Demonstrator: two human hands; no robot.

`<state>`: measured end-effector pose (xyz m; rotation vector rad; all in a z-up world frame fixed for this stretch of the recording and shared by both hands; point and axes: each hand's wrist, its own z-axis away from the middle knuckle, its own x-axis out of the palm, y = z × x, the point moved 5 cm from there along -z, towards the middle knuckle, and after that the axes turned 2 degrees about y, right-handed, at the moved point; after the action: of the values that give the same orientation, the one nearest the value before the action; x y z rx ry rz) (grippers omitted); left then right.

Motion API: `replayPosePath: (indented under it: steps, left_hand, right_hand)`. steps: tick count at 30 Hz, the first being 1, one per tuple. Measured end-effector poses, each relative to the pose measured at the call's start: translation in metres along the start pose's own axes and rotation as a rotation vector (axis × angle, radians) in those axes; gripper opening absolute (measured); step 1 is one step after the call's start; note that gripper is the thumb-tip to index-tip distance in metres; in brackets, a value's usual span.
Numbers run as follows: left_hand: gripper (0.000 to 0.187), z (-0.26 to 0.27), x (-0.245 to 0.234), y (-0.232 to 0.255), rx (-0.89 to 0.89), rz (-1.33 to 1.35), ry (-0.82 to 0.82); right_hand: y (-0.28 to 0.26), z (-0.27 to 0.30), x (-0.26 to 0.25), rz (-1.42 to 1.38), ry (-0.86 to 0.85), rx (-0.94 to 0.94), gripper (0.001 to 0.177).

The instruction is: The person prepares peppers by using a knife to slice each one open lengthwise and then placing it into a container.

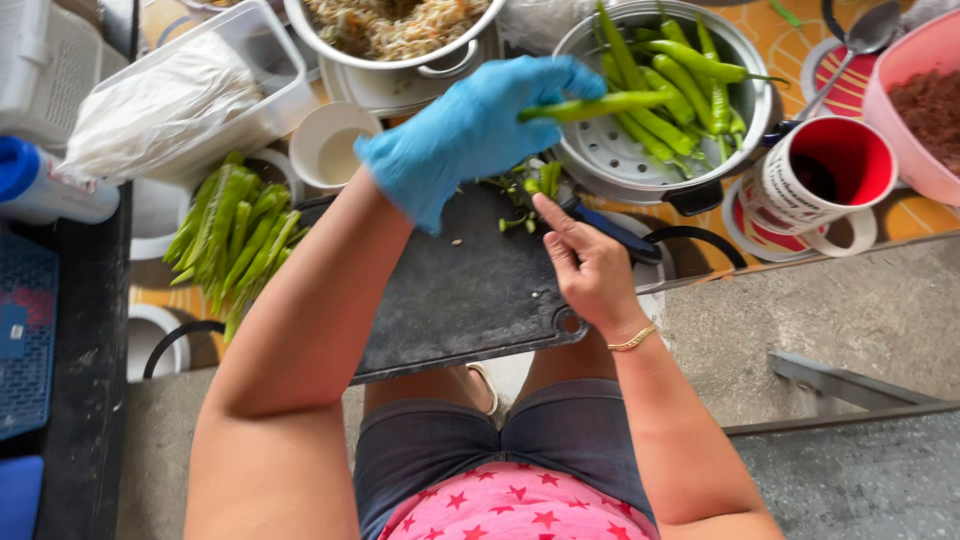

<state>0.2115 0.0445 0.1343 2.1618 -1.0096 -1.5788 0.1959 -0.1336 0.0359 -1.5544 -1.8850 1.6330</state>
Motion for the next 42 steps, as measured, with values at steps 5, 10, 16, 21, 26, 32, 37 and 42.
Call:
replayPosePath:
  steps: [5, 10, 16, 21, 26, 32, 37, 42]
  left_hand:
    - [0.051, 0.131, -0.003, 0.026, -0.122, 0.026, 0.174]
    - [0.05, 0.219, 0.03, 0.016, -0.377, 0.04, 0.348]
    - [0.057, 0.259, 0.053, 0.001, -0.456, 0.007, 0.455]
    - [0.067, 0.258, 0.048, 0.001, -0.459, 0.055, 0.457]
    - [0.065, 0.258, 0.044, 0.004, -0.437, 0.014, 0.445]
    - [0.063, 0.26, 0.044, 0.003, -0.391, 0.006, 0.448]
    - [0.065, 0.26, 0.049, -0.005, -0.42, 0.03, 0.453]
    - [0.067, 0.262, 0.054, -0.008, -0.43, 0.06, 0.471]
  right_hand:
    - [-0.011, 0.0, 0.001, -0.02, 0.02, -0.162, 0.033]
    - [0.002, -0.001, 0.009, -0.21, -0.078, 0.063, 0.044]
    - [-0.015, 0.021, -0.018, -0.19, -0.382, 0.241, 0.053]
    - [-0.078, 0.038, -0.034, 0.396, -0.574, -0.089, 0.061]
    - [-0.096, 0.031, -0.016, 0.769, -0.624, -0.212, 0.046]
    - [-0.101, 0.023, -0.004, 0.935, -0.689, -0.258, 0.046]
    - [-0.103, 0.021, 0.003, 0.933, -0.721, -0.277, 0.042]
    - [-0.103, 0.02, 0.005, 0.982, -0.727, -0.297, 0.048]
